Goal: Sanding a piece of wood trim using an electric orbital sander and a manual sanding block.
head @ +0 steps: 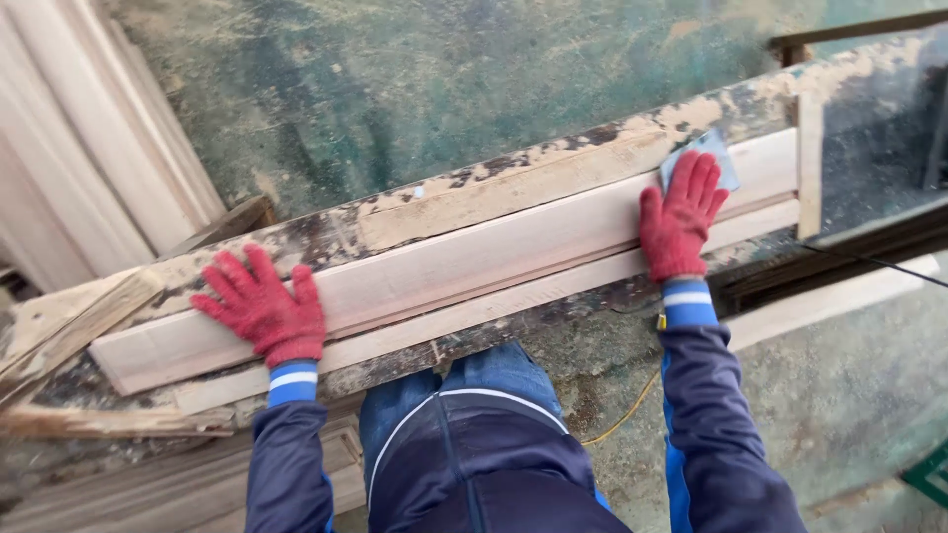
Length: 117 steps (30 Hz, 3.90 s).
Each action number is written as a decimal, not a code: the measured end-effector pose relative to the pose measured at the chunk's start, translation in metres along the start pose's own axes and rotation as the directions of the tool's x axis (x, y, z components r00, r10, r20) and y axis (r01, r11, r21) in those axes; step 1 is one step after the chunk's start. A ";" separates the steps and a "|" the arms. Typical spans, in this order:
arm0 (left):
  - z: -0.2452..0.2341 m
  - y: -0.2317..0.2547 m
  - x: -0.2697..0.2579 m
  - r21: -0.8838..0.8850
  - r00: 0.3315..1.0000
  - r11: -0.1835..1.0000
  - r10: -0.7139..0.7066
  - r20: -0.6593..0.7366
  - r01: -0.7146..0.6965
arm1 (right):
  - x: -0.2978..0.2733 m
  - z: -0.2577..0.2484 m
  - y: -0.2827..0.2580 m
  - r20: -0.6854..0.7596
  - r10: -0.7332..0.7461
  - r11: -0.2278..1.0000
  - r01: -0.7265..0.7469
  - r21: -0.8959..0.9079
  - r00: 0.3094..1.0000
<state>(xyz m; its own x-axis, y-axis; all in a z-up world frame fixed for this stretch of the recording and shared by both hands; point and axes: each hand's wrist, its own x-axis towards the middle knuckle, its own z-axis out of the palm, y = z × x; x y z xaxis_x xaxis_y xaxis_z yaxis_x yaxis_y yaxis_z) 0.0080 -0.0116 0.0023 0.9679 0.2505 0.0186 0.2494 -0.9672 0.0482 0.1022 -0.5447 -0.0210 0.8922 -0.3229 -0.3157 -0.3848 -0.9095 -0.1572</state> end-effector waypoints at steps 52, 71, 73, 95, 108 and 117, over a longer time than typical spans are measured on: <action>-0.123 -0.261 -0.034 -0.458 0.757 -0.790 0.011 0.654 0.407 | -0.381 0.063 -0.500 -0.296 -0.944 0.129 0.989 0.073 0.145; -0.112 -0.256 -0.070 -0.652 0.559 -0.533 -0.353 0.750 0.539 | -0.399 0.055 -0.552 -0.040 -0.966 0.252 0.965 0.077 0.256; -0.167 -0.228 -0.056 -0.626 0.491 -0.460 -0.389 0.780 0.630 | -0.398 0.053 -0.546 -0.072 -0.966 0.243 0.966 0.088 0.250; -0.143 -0.244 -0.090 -0.663 0.511 -0.512 -0.424 0.748 0.546 | -0.324 0.043 -0.388 -0.044 -0.904 0.426 0.904 -0.042 0.424; -0.135 -0.246 -0.091 -0.696 0.536 -0.509 -0.446 0.717 0.507 | -0.290 0.043 -0.311 -0.077 -0.757 0.652 0.759 -0.013 0.649; -0.130 -0.254 -0.091 -0.695 0.568 -0.500 -0.407 0.715 0.516 | -0.273 0.022 -0.259 -0.065 -0.925 0.380 0.918 -0.115 0.375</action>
<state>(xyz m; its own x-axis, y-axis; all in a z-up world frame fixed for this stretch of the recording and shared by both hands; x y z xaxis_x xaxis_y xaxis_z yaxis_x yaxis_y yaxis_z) -0.1470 0.2164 0.1187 0.4699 0.5060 -0.7233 0.3543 0.6424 0.6796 -0.0470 -0.2150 0.0856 0.7060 0.7027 0.0882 0.6995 -0.6724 -0.2418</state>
